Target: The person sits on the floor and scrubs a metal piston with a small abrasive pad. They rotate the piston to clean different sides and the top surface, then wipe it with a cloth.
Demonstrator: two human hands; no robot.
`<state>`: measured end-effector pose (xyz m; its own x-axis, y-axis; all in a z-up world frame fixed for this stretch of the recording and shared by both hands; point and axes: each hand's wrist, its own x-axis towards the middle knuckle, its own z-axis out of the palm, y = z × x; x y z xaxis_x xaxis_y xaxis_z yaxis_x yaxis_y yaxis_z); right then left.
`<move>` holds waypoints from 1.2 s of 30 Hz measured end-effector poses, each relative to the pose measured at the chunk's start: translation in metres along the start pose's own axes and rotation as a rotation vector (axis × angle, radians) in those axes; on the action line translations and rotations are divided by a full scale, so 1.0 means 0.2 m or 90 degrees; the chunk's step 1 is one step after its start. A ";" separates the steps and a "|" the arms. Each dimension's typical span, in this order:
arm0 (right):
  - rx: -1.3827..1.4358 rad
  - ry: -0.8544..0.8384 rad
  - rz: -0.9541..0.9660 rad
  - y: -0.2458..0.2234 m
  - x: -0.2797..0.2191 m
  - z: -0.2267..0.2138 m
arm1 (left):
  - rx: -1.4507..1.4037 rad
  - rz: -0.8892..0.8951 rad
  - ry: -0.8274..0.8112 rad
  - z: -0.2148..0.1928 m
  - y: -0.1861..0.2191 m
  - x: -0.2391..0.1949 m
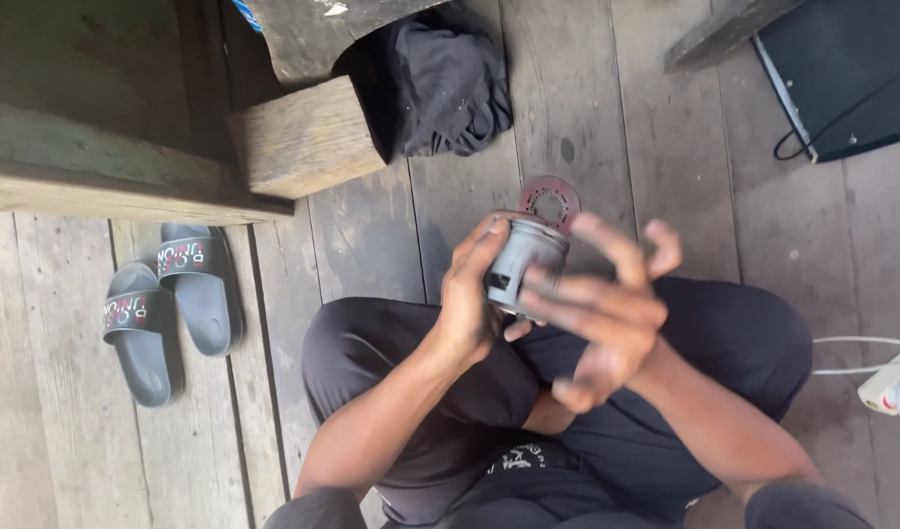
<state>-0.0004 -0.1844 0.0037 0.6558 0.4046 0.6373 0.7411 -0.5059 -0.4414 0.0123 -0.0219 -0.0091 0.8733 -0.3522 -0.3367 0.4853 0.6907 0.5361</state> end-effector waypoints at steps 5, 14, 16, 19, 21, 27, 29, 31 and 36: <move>0.009 0.017 -0.013 -0.02 -0.03 0.02 | -0.026 -0.013 0.028 -0.02 -0.02 0.01; 0.012 0.019 -0.002 -0.01 0.00 0.03 | -0.062 -0.028 0.070 -0.01 -0.02 0.04; -0.011 0.019 0.012 -0.05 -0.03 0.01 | -0.031 -0.028 0.090 -0.01 -0.04 0.01; 0.019 0.028 -0.043 -0.03 -0.01 0.05 | -0.073 -0.015 0.046 -0.01 -0.02 0.06; 0.016 0.138 -0.009 0.02 -0.04 0.09 | -0.081 -0.095 0.253 -0.01 -0.07 0.09; 0.028 0.023 -0.037 -0.05 -0.01 0.01 | -0.069 -0.047 0.064 0.01 0.01 -0.01; 0.010 0.013 -0.014 -0.04 -0.01 0.01 | -0.048 -0.039 0.083 0.01 0.01 0.01; -0.008 0.006 -0.005 -0.04 -0.01 0.01 | -0.026 -0.017 0.098 0.01 0.01 0.01; 0.007 0.015 0.019 0.00 0.02 0.00 | 0.000 -0.006 0.068 0.02 0.01 0.01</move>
<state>0.0028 -0.1834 0.0070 0.6738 0.3721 0.6383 0.7232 -0.5094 -0.4664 0.0153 -0.0241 -0.0064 0.8587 -0.2897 -0.4228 0.4941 0.6873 0.5325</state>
